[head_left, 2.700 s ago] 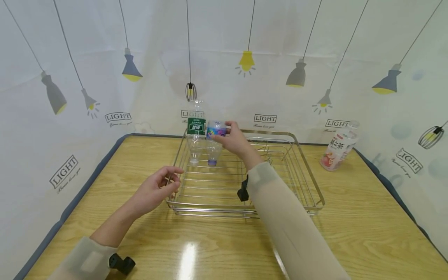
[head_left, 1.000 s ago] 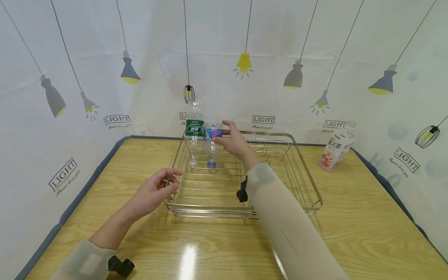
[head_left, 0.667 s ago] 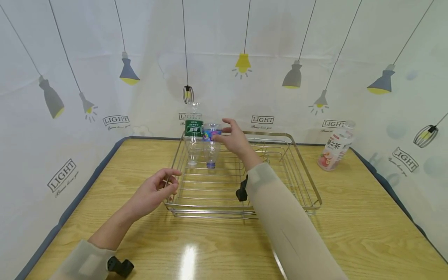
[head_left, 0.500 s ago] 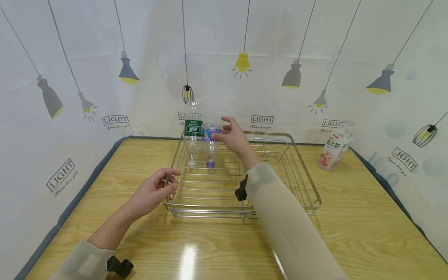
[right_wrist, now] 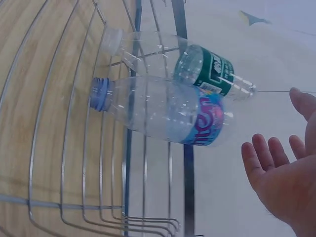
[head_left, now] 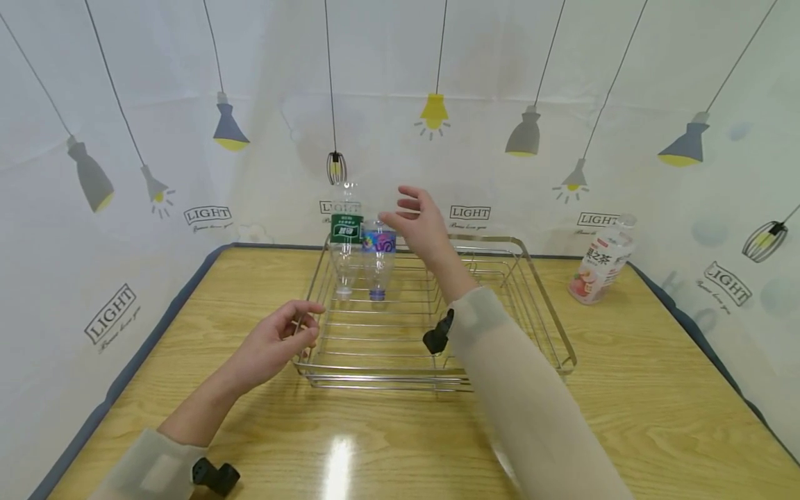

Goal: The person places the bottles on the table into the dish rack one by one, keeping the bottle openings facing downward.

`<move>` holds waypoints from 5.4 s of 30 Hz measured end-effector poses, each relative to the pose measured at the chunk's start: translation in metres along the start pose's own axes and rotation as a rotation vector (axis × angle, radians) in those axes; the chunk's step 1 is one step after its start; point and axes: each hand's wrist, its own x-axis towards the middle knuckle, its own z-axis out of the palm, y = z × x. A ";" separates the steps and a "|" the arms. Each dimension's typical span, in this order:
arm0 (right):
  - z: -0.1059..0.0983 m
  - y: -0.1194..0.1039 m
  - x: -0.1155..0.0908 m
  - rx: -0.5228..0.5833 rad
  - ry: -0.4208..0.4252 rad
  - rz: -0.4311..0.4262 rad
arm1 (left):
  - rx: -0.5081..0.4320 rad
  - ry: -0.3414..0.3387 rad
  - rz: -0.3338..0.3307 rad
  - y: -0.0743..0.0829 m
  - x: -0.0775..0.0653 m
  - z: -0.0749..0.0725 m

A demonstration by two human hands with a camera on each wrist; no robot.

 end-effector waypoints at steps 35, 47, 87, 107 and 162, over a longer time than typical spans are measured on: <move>-0.113 -0.045 -0.098 -0.220 -0.122 -0.092 | 0.010 0.000 -0.002 0.002 0.001 -0.001; -0.141 -0.032 -0.125 -0.293 -0.129 -0.063 | 0.040 0.016 -0.025 -0.002 0.000 0.001; -0.335 0.080 -0.142 -0.446 0.365 0.198 | 0.040 0.036 -0.009 -0.002 0.000 0.002; -0.332 0.115 -0.107 -0.390 0.343 0.260 | 0.031 0.036 -0.016 -0.002 0.002 0.000; -0.221 -0.012 -0.138 -0.029 0.065 -0.233 | 0.058 0.040 -0.024 -0.004 0.000 0.000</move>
